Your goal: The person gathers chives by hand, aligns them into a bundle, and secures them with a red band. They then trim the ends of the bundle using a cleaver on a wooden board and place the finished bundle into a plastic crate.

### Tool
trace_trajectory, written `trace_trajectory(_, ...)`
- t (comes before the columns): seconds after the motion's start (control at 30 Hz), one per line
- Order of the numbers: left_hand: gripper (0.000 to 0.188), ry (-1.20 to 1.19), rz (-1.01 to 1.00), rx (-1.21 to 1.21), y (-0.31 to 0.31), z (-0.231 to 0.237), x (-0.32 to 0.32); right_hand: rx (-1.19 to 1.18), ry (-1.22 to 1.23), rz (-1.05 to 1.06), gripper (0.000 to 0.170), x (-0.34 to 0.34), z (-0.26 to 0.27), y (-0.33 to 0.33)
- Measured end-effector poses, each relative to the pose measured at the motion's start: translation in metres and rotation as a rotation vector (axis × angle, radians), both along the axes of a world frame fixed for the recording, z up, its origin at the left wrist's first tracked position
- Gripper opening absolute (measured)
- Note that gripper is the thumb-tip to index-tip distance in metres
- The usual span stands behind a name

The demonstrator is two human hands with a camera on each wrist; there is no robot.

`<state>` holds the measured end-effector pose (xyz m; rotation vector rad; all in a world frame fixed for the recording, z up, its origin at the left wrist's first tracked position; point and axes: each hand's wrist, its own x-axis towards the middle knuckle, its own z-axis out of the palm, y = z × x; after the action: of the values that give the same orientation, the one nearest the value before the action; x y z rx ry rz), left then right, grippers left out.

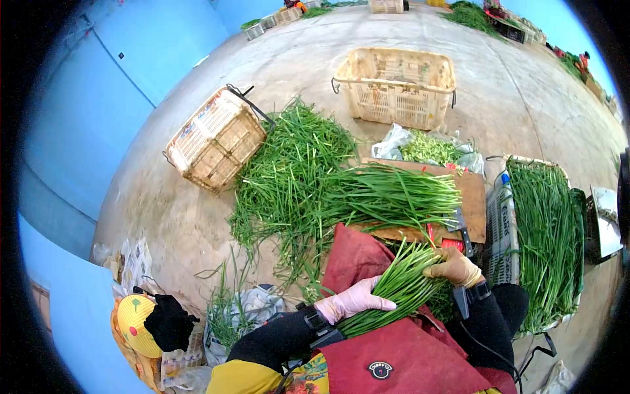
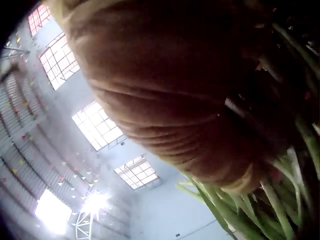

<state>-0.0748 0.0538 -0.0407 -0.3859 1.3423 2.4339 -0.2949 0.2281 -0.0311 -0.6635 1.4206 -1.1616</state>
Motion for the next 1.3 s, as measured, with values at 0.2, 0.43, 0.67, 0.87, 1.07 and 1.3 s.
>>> trace_trajectory(0.2,0.067,-0.033,0.034,0.039,-0.001,0.002,0.001,-0.081,-0.072,-0.156,0.022,0.012,0.001,0.002)
trace_trajectory(0.43,0.064,0.009,0.075,-0.096,-0.004,0.005,0.002,-0.351,-0.078,-0.505,0.024,0.022,-0.019,-0.001)
trace_trajectory(0.67,0.056,-0.059,0.179,0.034,-0.016,-0.001,0.016,-0.015,0.231,-0.278,0.031,-0.011,-0.041,0.07)
trace_trajectory(0.87,0.055,-0.049,0.183,0.06,-0.015,-0.001,0.017,0.353,-0.151,-0.083,0.032,0.062,-0.077,0.049)
trace_trajectory(1.07,0.053,-0.058,0.195,0.048,-0.014,0.003,0.018,-0.413,-0.806,-0.285,0.064,0.078,-0.103,0.024)
trace_trajectory(1.3,0.057,-0.095,0.179,-0.036,-0.008,0.013,0.008,-0.502,-0.631,-0.441,0.067,0.089,-0.026,-0.003)
